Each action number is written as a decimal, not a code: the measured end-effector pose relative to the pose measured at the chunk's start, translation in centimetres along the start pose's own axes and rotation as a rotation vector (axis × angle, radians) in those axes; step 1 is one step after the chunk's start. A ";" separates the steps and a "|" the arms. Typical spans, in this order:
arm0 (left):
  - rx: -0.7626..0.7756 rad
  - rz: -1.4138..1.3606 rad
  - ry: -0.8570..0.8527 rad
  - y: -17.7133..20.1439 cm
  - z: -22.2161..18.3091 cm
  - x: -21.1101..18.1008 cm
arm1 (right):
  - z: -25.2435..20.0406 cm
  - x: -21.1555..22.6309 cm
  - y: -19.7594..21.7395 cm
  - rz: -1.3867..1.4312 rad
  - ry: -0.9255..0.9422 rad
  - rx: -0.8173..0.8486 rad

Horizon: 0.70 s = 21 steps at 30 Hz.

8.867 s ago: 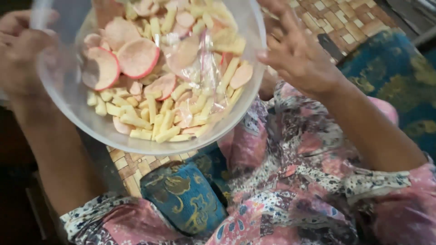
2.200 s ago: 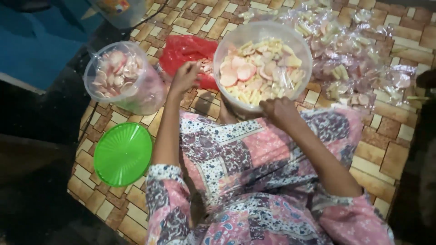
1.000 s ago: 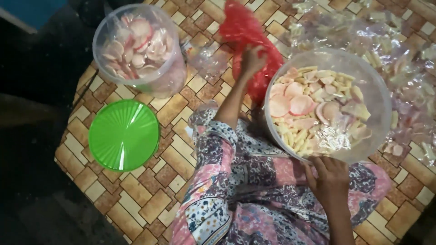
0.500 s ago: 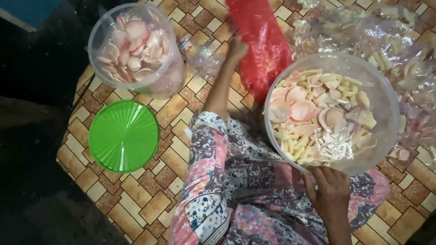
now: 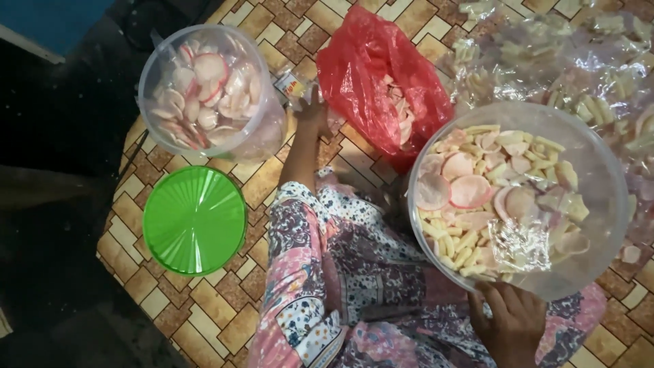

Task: Manually portioning crackers from a large bowl into individual small plastic bags while sitting on the floor.

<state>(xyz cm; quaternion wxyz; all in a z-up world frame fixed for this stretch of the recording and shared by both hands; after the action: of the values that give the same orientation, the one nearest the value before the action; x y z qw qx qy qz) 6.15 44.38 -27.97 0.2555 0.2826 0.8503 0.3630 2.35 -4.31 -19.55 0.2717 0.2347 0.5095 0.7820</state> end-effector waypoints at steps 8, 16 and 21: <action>-0.243 -0.064 -0.148 -1.7 0.2 0.6 | -0.1 0.2 0.0 -0.007 -0.005 -0.058; -0.210 -0.755 -0.260 1.0 -5.0 5.3 | -0.6 -0.5 -0.8 0.007 0.012 -0.041; -0.282 -0.993 -0.735 2.7 -11.5 3.7 | -0.3 -0.8 -0.3 0.005 0.018 0.041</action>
<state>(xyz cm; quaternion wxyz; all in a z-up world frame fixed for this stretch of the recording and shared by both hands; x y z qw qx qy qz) -3.07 42.93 -19.79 0.7035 -0.0758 0.6809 0.1893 2.82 -4.95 -19.96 0.2606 0.2345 0.5272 0.7740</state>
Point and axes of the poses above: each hand's wrist, its own z-axis towards the middle knuckle, its own y-axis out of the back of the hand, x = y × z, the point moved 1 cm from there along z, towards the middle knuckle, and after that the axes turned 6 degrees about -y, right-handed, at the moved point
